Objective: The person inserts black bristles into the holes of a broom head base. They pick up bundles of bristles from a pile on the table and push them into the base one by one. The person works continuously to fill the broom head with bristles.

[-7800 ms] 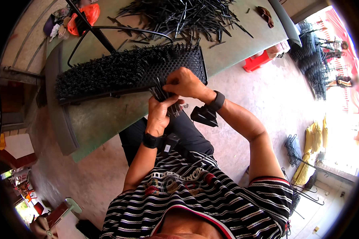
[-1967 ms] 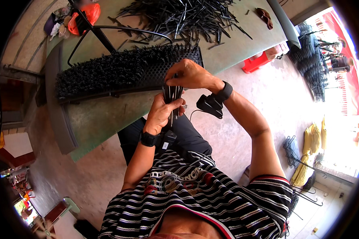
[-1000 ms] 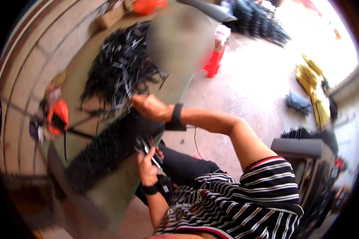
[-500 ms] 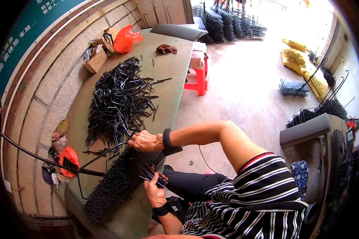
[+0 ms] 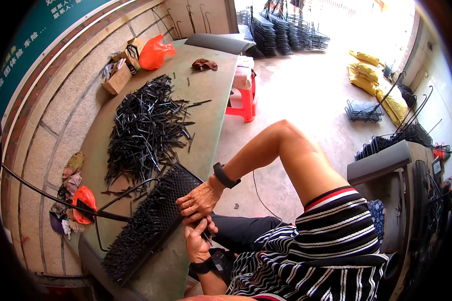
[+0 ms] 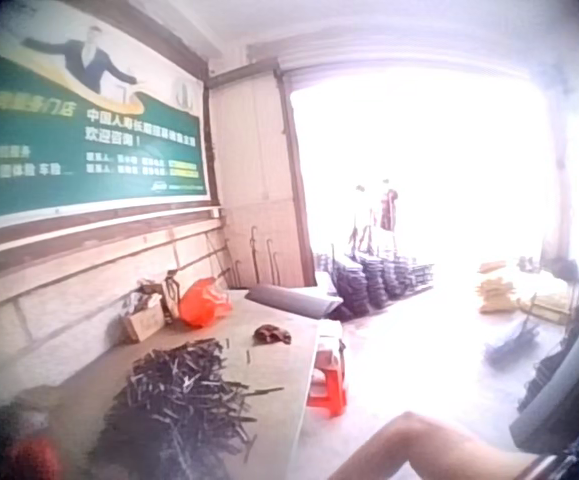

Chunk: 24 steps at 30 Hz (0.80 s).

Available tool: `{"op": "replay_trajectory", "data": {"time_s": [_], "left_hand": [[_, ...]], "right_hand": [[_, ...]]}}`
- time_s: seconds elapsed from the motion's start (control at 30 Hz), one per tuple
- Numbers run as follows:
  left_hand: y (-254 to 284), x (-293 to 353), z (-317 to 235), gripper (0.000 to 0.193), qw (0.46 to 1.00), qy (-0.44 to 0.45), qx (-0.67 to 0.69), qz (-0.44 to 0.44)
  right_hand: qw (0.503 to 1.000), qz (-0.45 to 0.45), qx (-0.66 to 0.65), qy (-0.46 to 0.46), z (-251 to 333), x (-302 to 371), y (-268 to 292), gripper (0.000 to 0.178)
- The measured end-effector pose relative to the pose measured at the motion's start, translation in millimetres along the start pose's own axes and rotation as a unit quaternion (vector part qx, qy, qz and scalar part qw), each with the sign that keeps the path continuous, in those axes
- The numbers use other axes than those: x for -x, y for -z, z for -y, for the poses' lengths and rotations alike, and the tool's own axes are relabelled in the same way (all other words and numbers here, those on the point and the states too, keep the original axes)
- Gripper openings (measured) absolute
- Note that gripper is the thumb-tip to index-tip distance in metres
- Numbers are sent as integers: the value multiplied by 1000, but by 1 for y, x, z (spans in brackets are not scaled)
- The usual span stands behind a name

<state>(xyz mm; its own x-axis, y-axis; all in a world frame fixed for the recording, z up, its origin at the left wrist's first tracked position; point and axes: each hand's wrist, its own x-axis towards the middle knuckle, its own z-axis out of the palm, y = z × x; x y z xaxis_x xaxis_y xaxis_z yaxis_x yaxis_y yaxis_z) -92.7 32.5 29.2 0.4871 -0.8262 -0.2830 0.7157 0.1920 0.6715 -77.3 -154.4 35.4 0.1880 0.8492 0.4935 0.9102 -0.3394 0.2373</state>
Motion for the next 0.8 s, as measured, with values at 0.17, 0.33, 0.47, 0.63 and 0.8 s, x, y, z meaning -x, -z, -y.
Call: {"op": "replay_trajectory", "data": {"time_s": [0.17, 0.33, 0.47, 0.63, 0.8], "left_hand": [[7, 6, -1, 19, 996, 47, 77, 7], [30, 17, -2, 40, 958, 91, 264, 62], [45, 20, -15, 65, 956, 95, 247, 123], [51, 16, 0, 68, 983, -147, -50, -95], [37, 10, 1, 41, 987, -87, 77, -115]], "right_hand": [[998, 53, -32, 16, 0, -2, -3, 17], [969, 63, -205, -124, 13, 0, -5, 13], [871, 32, -371, -319, 26, -7, -8, 15], [575, 36, -622, -530, 39, -32, -11, 22], [504, 8, -653, -565, 62, -60, -30, 33]]}}
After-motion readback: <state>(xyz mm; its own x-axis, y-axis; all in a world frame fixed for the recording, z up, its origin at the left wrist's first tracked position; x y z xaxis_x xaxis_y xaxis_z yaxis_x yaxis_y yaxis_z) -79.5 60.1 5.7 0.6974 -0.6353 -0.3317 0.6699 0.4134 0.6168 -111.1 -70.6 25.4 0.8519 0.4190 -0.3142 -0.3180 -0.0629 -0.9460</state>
